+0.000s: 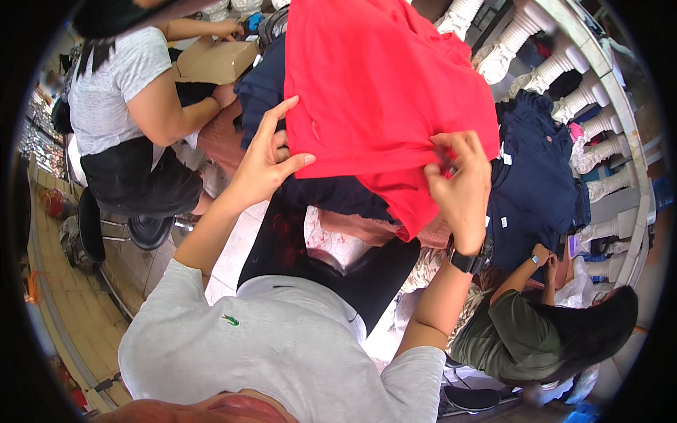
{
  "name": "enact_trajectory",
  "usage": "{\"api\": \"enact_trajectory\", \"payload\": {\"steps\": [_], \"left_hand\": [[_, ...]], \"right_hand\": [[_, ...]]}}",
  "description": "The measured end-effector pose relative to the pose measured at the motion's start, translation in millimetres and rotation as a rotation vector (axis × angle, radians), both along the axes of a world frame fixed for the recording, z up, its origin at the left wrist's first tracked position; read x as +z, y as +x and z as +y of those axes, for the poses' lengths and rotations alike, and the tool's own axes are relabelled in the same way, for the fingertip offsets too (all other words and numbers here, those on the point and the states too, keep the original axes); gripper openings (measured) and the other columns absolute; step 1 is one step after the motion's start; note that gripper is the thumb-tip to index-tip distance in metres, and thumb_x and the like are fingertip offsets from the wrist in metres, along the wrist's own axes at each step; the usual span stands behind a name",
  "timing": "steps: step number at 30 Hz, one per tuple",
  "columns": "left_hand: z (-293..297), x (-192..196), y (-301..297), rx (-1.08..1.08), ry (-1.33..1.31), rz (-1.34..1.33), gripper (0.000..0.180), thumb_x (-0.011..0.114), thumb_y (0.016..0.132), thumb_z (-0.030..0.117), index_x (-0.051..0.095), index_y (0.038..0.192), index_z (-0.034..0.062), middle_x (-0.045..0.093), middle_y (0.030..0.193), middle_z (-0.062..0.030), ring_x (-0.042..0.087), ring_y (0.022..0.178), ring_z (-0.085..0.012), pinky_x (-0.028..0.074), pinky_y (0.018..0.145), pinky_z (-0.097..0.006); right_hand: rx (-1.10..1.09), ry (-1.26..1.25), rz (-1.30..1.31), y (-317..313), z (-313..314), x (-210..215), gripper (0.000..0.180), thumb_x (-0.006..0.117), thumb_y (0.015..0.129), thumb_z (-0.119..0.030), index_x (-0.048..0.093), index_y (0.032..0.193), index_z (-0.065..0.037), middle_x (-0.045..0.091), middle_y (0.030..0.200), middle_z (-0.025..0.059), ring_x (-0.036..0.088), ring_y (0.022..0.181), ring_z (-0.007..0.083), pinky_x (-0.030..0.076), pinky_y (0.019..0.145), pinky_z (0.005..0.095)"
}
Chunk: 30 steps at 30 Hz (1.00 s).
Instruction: The person uses small scissors to trim loose threads and tags from a red garment. They repeatedly lift and turn the fabric to access different areas, cutting away excess material while seated on the floor.
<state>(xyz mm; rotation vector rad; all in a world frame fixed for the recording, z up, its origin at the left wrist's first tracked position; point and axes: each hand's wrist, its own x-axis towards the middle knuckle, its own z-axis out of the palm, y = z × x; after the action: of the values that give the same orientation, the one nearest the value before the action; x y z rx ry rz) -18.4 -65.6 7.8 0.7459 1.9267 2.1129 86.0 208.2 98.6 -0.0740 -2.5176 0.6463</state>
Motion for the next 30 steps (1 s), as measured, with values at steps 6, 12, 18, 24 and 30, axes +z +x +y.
{"api": "enact_trajectory", "payload": {"steps": [6,12,18,24,30], "left_hand": [[2,-13,-18,0.498,-0.111,0.789,0.032,0.08,0.083,0.009,0.068,0.112,0.0029,0.056,0.113,-0.0103,0.06,0.087,-0.0197,0.051,0.079,-0.032],[34,-37,-36,0.413,-0.184,0.849,0.02,0.077,0.083,0.004,0.068,0.1,0.0004,0.064,0.091,-0.0109,0.065,0.083,-0.0202,0.05,0.078,-0.031],[2,-58,-18,0.162,0.082,0.219,0.008,0.071,0.092,0.002,0.064,0.092,-0.0019,0.066,0.09,-0.0063,0.064,0.088,-0.0127,0.052,0.083,-0.028],[-14,-60,26,-0.126,0.123,0.09,0.007,0.066,0.096,0.004,0.06,0.097,0.0011,0.061,0.102,-0.0083,0.062,0.094,-0.015,0.049,0.086,-0.029],[-3,-62,30,0.034,0.36,0.108,0.008,0.067,0.096,0.006,0.059,0.096,0.0035,0.056,0.128,-0.0136,0.062,0.104,-0.0183,0.05,0.093,-0.034]], "right_hand": [[0.031,-0.017,0.207,19,-54,-17,0.041,0.069,0.074,0.005,0.07,0.113,-0.009,0.059,0.098,0.0104,0.062,0.076,0.0236,0.048,0.061,0.0323],[0.02,0.212,0.179,-42,-69,-32,0.044,0.072,0.077,-0.005,0.067,0.12,-0.015,0.064,0.093,0.008,0.068,0.077,0.0294,0.052,0.062,0.0391],[0.065,-0.04,0.139,-48,-47,-43,0.043,0.079,0.078,-0.011,0.069,0.12,-0.013,0.066,0.086,0.0085,0.067,0.076,0.0253,0.052,0.066,0.0362],[0.179,-0.144,0.237,-41,-50,-52,0.034,0.073,0.087,-0.007,0.068,0.12,-0.005,0.062,0.08,0.0077,0.06,0.07,0.0169,0.048,0.064,0.0305],[0.35,-0.912,-0.173,-3,-103,-72,0.031,0.046,0.109,-0.025,0.064,0.109,0.001,0.047,0.068,-0.0017,0.038,0.059,0.0042,0.031,0.053,0.0233]]}}
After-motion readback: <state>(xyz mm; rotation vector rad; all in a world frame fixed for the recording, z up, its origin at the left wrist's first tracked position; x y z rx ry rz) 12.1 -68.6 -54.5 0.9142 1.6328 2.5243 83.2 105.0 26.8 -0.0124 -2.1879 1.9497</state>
